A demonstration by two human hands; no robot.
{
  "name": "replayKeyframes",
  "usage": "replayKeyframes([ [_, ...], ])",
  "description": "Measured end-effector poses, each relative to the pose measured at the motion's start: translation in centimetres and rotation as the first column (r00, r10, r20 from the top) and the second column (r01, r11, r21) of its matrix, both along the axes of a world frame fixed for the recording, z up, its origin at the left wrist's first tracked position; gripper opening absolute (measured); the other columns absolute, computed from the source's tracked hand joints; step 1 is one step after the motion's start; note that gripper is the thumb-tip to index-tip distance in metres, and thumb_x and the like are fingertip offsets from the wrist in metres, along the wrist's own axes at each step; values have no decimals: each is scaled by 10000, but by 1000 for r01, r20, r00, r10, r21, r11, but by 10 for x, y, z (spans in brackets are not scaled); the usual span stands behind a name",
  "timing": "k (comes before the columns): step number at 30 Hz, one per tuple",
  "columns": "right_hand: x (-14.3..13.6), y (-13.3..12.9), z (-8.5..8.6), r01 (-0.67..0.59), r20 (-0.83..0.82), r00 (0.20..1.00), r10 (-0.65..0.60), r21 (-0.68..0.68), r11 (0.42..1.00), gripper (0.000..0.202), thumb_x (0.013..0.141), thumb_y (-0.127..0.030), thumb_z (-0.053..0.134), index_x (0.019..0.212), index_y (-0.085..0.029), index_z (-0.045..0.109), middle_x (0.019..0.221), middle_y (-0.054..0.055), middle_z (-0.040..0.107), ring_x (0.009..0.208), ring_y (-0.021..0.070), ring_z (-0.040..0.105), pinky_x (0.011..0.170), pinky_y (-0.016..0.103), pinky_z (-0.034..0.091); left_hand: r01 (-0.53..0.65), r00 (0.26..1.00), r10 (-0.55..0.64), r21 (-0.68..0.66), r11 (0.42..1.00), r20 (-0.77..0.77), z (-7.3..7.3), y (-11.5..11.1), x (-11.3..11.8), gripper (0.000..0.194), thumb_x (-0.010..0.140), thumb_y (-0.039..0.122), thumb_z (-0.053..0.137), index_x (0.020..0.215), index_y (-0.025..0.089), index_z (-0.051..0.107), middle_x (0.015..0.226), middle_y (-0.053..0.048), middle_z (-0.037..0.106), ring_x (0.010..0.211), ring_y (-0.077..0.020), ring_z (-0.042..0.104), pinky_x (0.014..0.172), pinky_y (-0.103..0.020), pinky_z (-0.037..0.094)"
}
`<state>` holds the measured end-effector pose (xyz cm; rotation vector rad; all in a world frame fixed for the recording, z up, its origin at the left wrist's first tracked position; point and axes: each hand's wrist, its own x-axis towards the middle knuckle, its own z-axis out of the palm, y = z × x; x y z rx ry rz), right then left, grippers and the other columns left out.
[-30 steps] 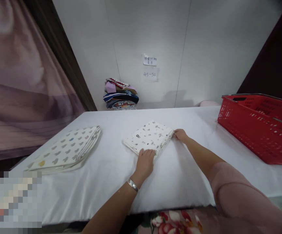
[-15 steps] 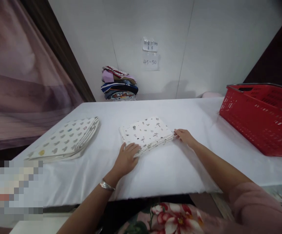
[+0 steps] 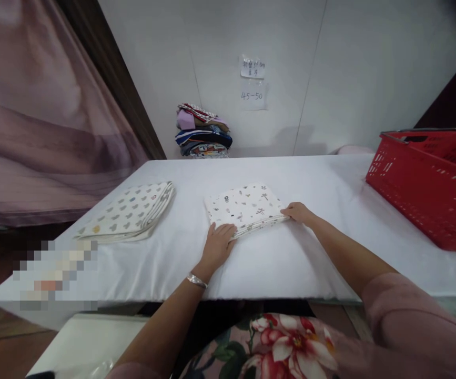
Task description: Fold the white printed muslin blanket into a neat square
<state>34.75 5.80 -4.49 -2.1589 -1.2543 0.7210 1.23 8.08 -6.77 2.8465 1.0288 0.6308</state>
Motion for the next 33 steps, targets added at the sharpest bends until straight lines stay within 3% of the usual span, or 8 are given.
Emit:
replayKeyframes([
  [9, 0, -5, -6, -3, 60, 998, 3, -8, 1000, 276, 723, -434, 583, 658, -166, 576, 496, 5, 532, 509, 127, 482, 495, 238, 344, -98, 992, 106, -116, 988, 65, 19, -2, 10, 246, 920, 314, 411, 1000, 231, 629, 1057, -22, 664, 1016, -174, 561, 1011, -418, 279],
  [13, -7, -9, -2, -26, 265, 964, -12, 137, 990, 289, 720, -425, 598, 862, -173, 615, 847, 75, 649, 752, 197, 568, 624, 280, 418, -141, 989, 144, -94, 986, 28, 25, 0, 19, 251, 915, 298, 414, 910, 218, 652, 940, -32, 661, 923, -180, 560, 902, -375, 345],
  [15, -15, -10, 0, -131, 378, 926, 20, 270, 954, 265, 772, -366, 548, 964, -195, 613, 1043, 81, 627, 936, 224, 555, 748, 316, 439, -156, 987, 158, -73, 985, 11, 27, 0, 25, 246, 910, 303, 426, 897, 211, 654, 914, -40, 648, 904, -188, 548, 865, -363, 355],
  [17, -26, -10, 0, -313, 422, 895, 144, 364, 877, 218, 817, -299, 496, 969, -216, 627, 1097, 59, 616, 1040, 215, 522, 852, 329, 425, -160, 987, 161, -65, 985, -2, 30, 0, 32, 239, 906, 304, 437, 888, 209, 655, 906, -45, 638, 900, -192, 539, 849, -355, 356],
  [20, -42, -7, -2, -584, 475, 793, 382, 410, 701, 207, 845, -264, 475, 920, -225, 664, 1042, 51, 640, 1015, 204, 536, 892, 340, 420, -161, 986, 157, -83, 983, -52, 34, 1, 42, 214, 893, 284, 463, 844, 202, 655, 895, -48, 628, 892, -195, 532, 816, -342, 363],
  [22, -49, -4, -3, -679, 523, 718, 459, 379, 629, 227, 858, -261, 468, 931, -218, 678, 1028, 64, 644, 982, 211, 547, 876, 355, 427, -173, 982, 163, -105, 979, -91, 34, 2, 46, 207, 886, 272, 475, 818, 197, 656, 895, -52, 621, 885, -195, 529, 783, -329, 372],
  [25, -53, -2, -3, -736, 567, 650, 506, 304, 605, 249, 870, -264, 463, 961, -210, 688, 1010, 82, 644, 957, 227, 546, 845, 371, 430, -173, 981, 159, -134, 976, -108, 31, 5, 48, 232, 891, 267, 460, 813, 194, 666, 878, -55, 614, 870, -187, 525, 751, -306, 384],
  [33, -47, 0, -6, -790, 576, 582, 574, 235, 566, 282, 883, -272, 447, 1027, -208, 682, 1023, 96, 631, 949, 228, 539, 825, 362, 430, -121, 987, 109, -94, 988, -115, 30, 7, 43, 290, 920, 280, 406, 831, 201, 670, 858, -50, 613, 808, -174, 523, 727, -297, 406],
])
